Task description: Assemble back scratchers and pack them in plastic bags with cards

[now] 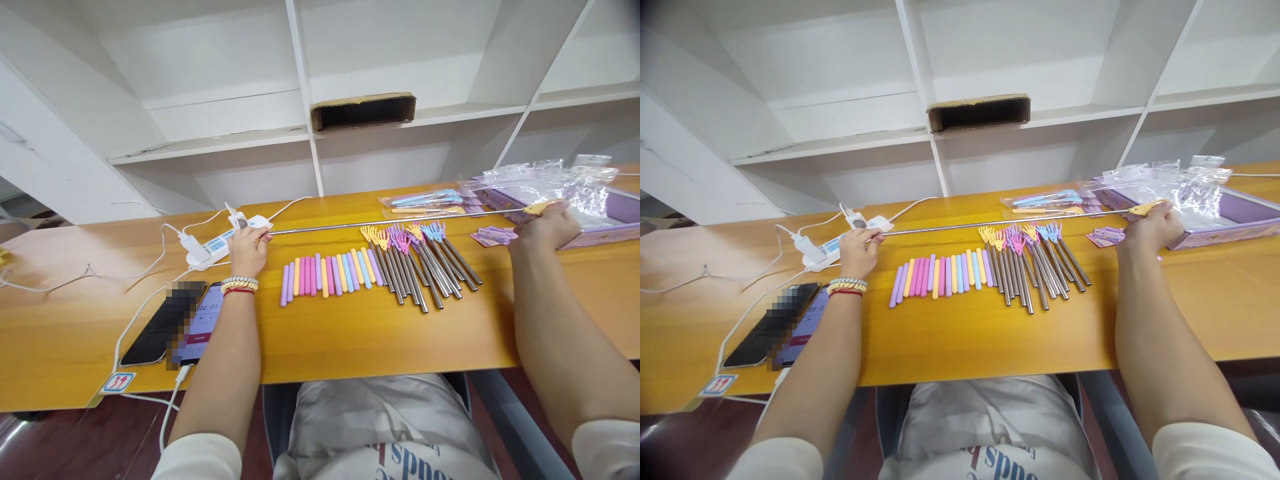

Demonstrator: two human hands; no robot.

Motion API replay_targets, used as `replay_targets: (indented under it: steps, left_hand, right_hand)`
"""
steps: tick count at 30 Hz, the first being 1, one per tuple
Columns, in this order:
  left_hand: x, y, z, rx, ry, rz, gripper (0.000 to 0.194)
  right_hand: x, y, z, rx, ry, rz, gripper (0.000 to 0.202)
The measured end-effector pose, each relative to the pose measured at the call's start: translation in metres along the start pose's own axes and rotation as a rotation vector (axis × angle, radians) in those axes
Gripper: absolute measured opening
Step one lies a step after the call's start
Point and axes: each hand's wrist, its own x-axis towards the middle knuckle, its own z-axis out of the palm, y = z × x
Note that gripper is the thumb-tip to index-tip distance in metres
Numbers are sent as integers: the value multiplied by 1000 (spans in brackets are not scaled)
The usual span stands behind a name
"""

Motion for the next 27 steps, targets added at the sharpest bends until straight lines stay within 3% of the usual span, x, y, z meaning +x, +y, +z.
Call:
replay_targets:
  steps: [2, 6, 9, 17, 21, 24, 27]
  left_hand:
    - [1, 5, -2, -22, -39, 17, 30]
    - [2, 39, -5, -117, -166, 176, 32]
    - [0, 63, -8, -127, -162, 219, 36]
    - [-8, 79, -21, -145, -149, 261, 30]
    - [-17, 116, -20, -242, -221, 388, 30]
    - [-26, 145, -17, -237, -264, 406, 32]
    - [-31, 156, -15, -209, -291, 381, 32]
  right_hand:
    - [-18, -18, 2, 141, 33, 191, 28]
    - [-72, -58, 6, 238, -338, 105, 31]
    - [-102, -78, 5, 325, -486, 94, 27]
    - [-114, -79, 1, 597, -489, 138, 28]
    - [-150, -88, -1, 672, -760, 53, 41]
    - [-182, -98, -5, 619, -966, -51, 48]
    - [-199, -101, -8, 588, -1087, -129, 51]
